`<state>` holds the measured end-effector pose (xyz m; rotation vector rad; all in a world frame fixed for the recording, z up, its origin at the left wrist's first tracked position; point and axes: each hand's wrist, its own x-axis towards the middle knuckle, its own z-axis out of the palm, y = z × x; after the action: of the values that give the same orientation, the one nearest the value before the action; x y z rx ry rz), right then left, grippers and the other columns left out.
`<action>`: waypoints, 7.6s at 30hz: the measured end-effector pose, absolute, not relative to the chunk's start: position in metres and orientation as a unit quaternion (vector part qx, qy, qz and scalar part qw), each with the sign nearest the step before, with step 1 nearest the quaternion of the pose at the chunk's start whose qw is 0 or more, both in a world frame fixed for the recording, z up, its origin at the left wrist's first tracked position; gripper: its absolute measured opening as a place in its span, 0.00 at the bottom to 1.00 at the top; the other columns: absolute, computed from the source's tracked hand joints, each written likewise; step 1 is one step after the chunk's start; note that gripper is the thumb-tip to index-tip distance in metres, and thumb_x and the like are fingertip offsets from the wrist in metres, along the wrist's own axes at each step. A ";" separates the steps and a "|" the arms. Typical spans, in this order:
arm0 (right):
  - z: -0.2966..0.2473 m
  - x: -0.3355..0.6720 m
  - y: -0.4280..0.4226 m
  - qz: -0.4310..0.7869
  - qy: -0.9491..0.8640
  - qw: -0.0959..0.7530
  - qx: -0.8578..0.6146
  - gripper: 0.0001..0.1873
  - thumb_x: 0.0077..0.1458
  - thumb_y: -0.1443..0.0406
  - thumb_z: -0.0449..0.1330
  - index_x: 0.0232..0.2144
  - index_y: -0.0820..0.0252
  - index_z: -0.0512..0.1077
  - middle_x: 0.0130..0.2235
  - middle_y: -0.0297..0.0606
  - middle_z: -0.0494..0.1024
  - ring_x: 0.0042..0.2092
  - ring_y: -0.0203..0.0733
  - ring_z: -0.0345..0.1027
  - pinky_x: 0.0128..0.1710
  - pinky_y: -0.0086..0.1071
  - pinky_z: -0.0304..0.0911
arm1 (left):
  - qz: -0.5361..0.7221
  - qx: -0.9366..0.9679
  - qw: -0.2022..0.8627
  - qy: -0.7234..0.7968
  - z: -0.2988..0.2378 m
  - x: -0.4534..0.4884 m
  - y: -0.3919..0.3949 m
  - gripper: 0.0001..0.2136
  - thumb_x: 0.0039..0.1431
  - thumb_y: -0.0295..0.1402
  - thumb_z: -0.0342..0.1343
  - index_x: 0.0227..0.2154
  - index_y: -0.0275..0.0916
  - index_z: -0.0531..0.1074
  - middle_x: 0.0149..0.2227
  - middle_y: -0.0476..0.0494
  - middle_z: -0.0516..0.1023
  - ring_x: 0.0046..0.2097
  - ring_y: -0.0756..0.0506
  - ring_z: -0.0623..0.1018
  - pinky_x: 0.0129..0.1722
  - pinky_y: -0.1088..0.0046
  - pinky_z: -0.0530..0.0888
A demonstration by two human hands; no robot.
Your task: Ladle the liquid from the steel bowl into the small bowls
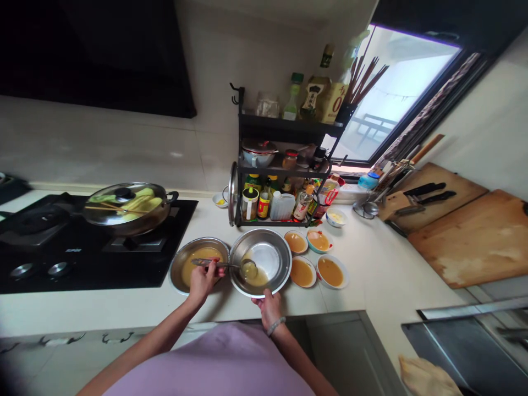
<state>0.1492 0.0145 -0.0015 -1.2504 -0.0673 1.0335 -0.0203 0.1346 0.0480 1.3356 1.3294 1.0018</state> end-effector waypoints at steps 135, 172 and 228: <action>-0.003 0.151 0.016 0.451 -0.051 0.681 -0.574 0.12 0.34 0.61 0.66 0.24 0.58 0.69 0.26 0.35 0.78 0.27 0.41 0.70 0.25 0.32 0.68 | 0.462 0.444 0.532 0.554 0.050 -0.031 0.139 0.14 0.56 0.39 0.53 0.34 0.32 0.76 0.21 0.42 0.79 0.23 0.42 0.80 0.26 0.67 0.77; 0.000 0.152 0.017 0.450 -0.061 0.680 -0.576 0.13 0.35 0.61 0.67 0.22 0.58 0.67 0.26 0.34 0.77 0.27 0.40 0.71 0.24 0.32 0.69 | 0.500 0.726 0.166 0.442 0.092 -0.098 0.116 0.10 0.61 0.33 0.49 0.41 0.40 0.72 0.28 0.46 0.78 0.30 0.48 0.79 0.34 0.72 0.75; 0.004 0.153 0.020 0.439 -0.051 0.688 -0.575 0.11 0.36 0.62 0.65 0.26 0.59 0.70 0.25 0.33 0.77 0.27 0.39 0.70 0.25 0.32 0.69 | 0.488 0.707 0.117 0.498 0.087 -0.121 0.125 0.10 0.59 0.36 0.50 0.36 0.40 0.74 0.30 0.43 0.80 0.29 0.47 0.80 0.31 0.74 0.75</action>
<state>0.1533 0.0205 0.0041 -1.2874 -0.1132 0.9834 -0.1205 0.1246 0.0872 2.0695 1.4573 1.4296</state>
